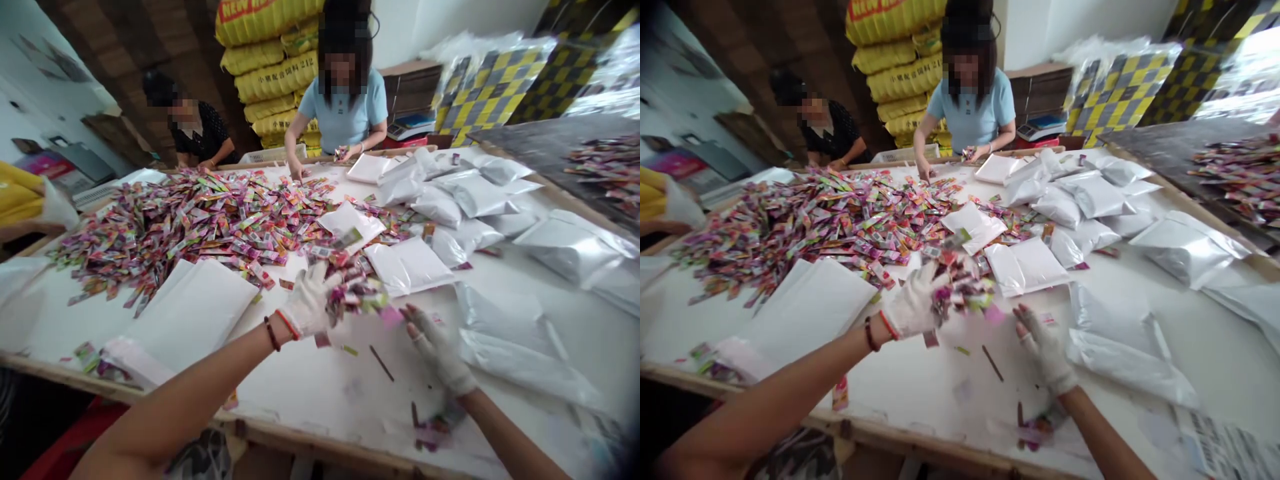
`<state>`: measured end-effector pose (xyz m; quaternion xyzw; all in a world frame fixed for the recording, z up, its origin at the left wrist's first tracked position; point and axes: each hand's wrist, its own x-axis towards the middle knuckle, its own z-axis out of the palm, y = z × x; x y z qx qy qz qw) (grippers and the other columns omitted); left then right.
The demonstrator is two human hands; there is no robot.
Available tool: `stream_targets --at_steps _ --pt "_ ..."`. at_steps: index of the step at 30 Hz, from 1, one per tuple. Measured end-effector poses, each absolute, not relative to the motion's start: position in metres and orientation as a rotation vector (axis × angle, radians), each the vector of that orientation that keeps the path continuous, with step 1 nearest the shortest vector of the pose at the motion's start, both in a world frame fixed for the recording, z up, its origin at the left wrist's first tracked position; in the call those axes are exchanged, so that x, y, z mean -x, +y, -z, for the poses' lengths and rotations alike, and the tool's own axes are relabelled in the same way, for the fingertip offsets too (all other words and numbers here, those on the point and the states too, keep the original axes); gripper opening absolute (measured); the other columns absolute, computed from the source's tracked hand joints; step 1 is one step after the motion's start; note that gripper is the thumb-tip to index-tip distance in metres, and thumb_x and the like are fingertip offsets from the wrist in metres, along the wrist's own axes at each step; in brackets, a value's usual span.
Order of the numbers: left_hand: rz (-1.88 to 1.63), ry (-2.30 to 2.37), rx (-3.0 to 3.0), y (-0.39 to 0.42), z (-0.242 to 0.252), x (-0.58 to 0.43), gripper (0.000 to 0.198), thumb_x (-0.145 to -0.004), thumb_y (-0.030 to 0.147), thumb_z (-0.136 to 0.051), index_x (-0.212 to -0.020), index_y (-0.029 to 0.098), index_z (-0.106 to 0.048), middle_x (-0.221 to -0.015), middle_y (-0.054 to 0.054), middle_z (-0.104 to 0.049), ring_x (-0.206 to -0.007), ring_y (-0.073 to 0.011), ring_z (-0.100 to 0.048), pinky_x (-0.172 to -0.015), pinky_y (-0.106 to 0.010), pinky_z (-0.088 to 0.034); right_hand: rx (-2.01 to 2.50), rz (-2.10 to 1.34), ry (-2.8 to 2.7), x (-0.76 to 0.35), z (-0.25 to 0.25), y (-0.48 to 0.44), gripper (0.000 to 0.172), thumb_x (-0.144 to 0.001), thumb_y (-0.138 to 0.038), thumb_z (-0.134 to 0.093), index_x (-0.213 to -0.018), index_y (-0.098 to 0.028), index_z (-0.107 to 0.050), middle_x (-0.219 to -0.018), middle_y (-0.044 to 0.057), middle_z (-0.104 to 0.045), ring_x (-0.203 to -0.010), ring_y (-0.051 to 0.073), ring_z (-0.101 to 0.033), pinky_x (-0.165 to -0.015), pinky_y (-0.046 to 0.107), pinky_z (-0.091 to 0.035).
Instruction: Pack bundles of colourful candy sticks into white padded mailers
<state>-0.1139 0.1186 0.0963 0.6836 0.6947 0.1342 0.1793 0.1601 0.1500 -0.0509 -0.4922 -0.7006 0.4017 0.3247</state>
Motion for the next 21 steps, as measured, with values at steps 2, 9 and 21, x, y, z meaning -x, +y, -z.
stream_targets --at_steps 2,9,21 --pt "-0.229 1.861 -2.026 0.090 -0.080 0.113 0.086 -0.051 0.042 -0.078 -0.128 0.024 -0.046 -0.134 -0.012 -0.038 -0.129 -0.0371 -0.027 -0.108 -0.050 -0.018 1.373 -1.105 -1.706 -0.169 0.041 0.152 0.050 -0.087 -0.044 -0.037 -0.129 -0.016 -0.040 -0.123 0.015 -0.057 -0.115 0.022 -0.054 -0.097 0.040 -0.043" --pt "-0.227 1.943 -2.037 0.069 -0.007 0.098 0.079 -0.071 0.055 -0.059 -0.139 0.021 -0.035 -0.144 -0.016 -0.028 -0.135 -0.0369 -0.016 -0.108 -0.054 -0.013 1.508 -0.765 -2.135 -0.134 0.017 0.123 0.064 -0.074 -0.045 -0.057 -0.131 -0.020 -0.042 -0.128 0.014 -0.050 -0.106 0.026 -0.055 -0.090 0.040 -0.044" --pt "-0.456 2.066 -1.952 0.056 -0.040 0.119 0.019 -0.084 0.030 -0.043 -0.088 0.020 -0.059 -0.092 -0.006 -0.059 -0.086 -0.0183 -0.055 -0.078 -0.029 -0.042 1.180 -0.651 -2.581 -0.163 -0.028 0.137 0.025 -0.079 -0.031 -0.051 -0.097 -0.024 -0.067 -0.112 0.006 -0.060 -0.093 0.019 -0.057 -0.084 0.030 -0.041"
